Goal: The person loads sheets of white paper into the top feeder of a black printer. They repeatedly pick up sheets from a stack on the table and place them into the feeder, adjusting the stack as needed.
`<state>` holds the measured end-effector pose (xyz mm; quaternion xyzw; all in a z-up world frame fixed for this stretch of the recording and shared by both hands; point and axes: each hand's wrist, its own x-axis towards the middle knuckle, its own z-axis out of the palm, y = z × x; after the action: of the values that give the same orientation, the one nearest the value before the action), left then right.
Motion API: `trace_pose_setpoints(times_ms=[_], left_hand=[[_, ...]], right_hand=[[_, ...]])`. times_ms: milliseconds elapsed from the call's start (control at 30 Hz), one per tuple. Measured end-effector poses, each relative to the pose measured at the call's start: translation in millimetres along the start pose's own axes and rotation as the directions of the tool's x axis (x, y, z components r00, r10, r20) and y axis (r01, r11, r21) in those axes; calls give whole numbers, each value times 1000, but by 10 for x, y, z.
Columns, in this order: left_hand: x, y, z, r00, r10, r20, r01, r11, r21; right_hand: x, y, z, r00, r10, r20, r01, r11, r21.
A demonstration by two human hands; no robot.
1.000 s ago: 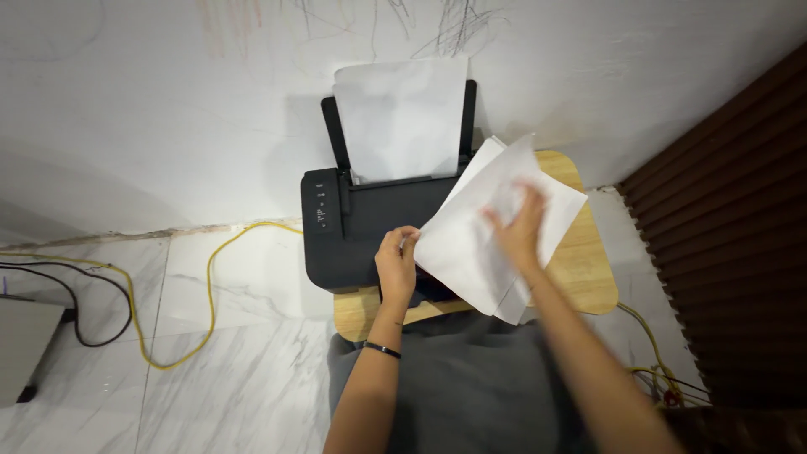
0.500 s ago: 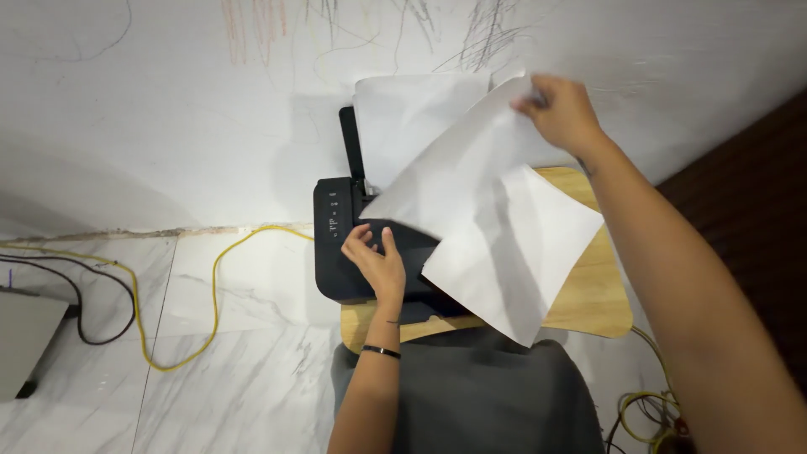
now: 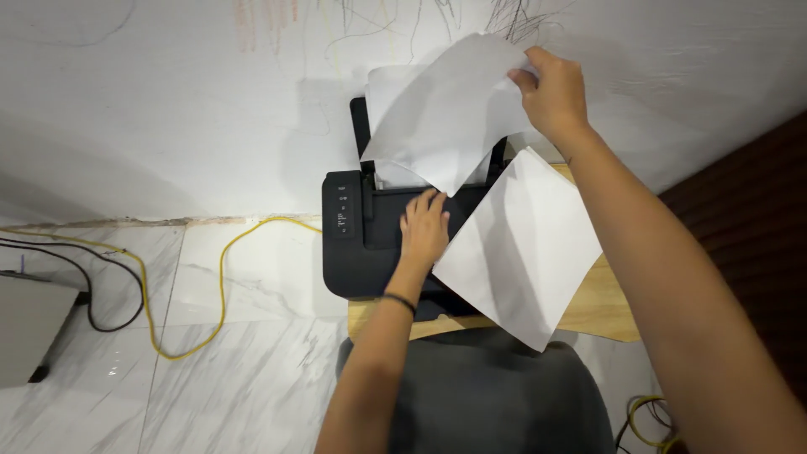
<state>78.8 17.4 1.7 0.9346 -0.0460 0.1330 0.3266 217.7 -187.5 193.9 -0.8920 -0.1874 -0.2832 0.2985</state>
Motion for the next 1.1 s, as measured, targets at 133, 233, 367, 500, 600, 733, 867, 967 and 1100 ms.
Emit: trace_pose_setpoints(times_ms=[133, 233, 367, 500, 600, 733, 867, 967, 1100], left_hand=[[319, -164, 181, 992, 47, 116, -77, 960, 268], [456, -211, 284, 982, 16, 186, -80, 937, 341], [533, -232, 341, 965, -58, 258, -44, 927, 373], [496, -328, 213, 986, 10, 165, -66, 940, 336], [484, -448, 65, 980, -36, 197, -40, 929, 368], [517, -521, -60, 983, -44, 179, -43, 892, 450], [589, -597, -248, 998, -39, 49, 9, 862, 507], [639, -646, -437, 989, -148, 22, 114, 842, 527], [645, -752, -609, 982, -185, -34, 174, 828, 533]], right_hand=[[52, 12, -131, 999, 42, 28, -41, 998, -46], [19, 33, -195, 998, 32, 46, -29, 996, -79], [-31, 97, -228, 992, -7, 130, 15, 998, -64], [56, 180, -285, 977, -51, 205, 85, 983, -164], [142, 211, -312, 965, -96, 245, 141, 975, -175], [223, 204, -266, 943, -240, 231, 287, 937, -198], [390, 170, -160, 896, -306, 321, 411, 846, -340], [462, 46, 71, 886, -257, 387, 404, 837, -369], [382, -134, 379, 857, -224, 465, 429, 810, -401]])
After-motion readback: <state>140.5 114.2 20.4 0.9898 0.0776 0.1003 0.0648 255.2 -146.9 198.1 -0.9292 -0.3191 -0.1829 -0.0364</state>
